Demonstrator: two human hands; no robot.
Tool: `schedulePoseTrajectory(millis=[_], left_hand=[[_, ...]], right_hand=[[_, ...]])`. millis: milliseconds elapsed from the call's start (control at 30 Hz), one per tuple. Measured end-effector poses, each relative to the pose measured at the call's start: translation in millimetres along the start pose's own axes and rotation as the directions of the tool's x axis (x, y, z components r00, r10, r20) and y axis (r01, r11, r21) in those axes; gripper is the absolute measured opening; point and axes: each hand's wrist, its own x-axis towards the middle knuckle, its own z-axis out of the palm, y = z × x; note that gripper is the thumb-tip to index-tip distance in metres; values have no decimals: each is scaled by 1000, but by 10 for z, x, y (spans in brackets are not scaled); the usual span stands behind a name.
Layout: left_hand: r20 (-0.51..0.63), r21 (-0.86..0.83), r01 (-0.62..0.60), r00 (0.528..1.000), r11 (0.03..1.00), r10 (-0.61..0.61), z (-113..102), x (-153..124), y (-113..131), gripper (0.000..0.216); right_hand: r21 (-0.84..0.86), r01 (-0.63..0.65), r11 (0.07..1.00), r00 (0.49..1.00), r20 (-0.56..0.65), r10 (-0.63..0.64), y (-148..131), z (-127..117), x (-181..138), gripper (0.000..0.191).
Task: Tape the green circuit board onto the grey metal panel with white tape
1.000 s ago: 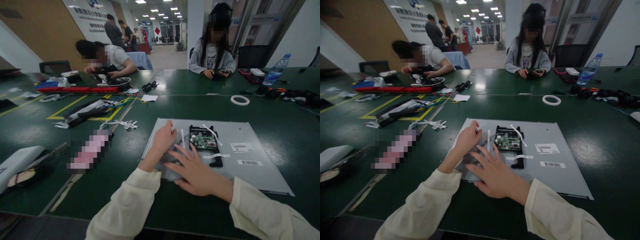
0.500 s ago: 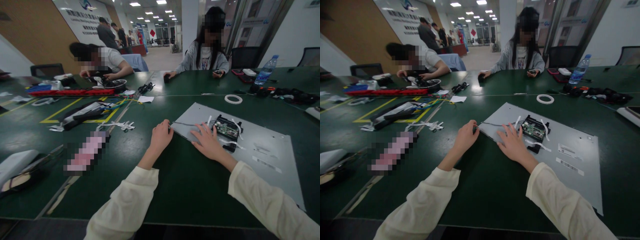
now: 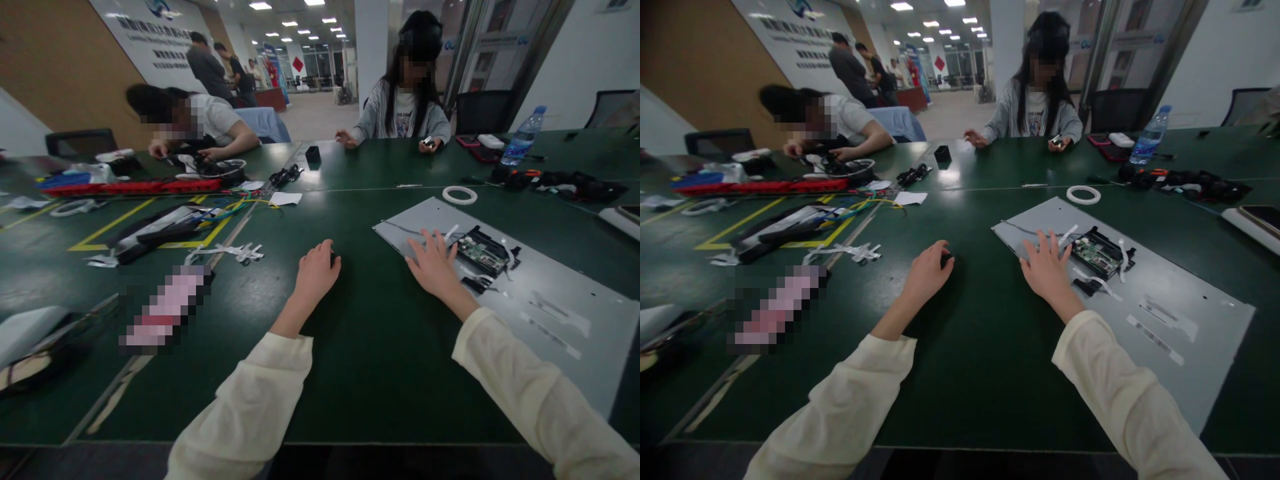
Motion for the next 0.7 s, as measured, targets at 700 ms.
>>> schedulePoseTrajectory(millis=[700], left_hand=[[-1,60,-42,999,997,42,-4,-2,8,41]], right_hand=[[-140,-267,954,962,-91,256,635,103,16,45]])
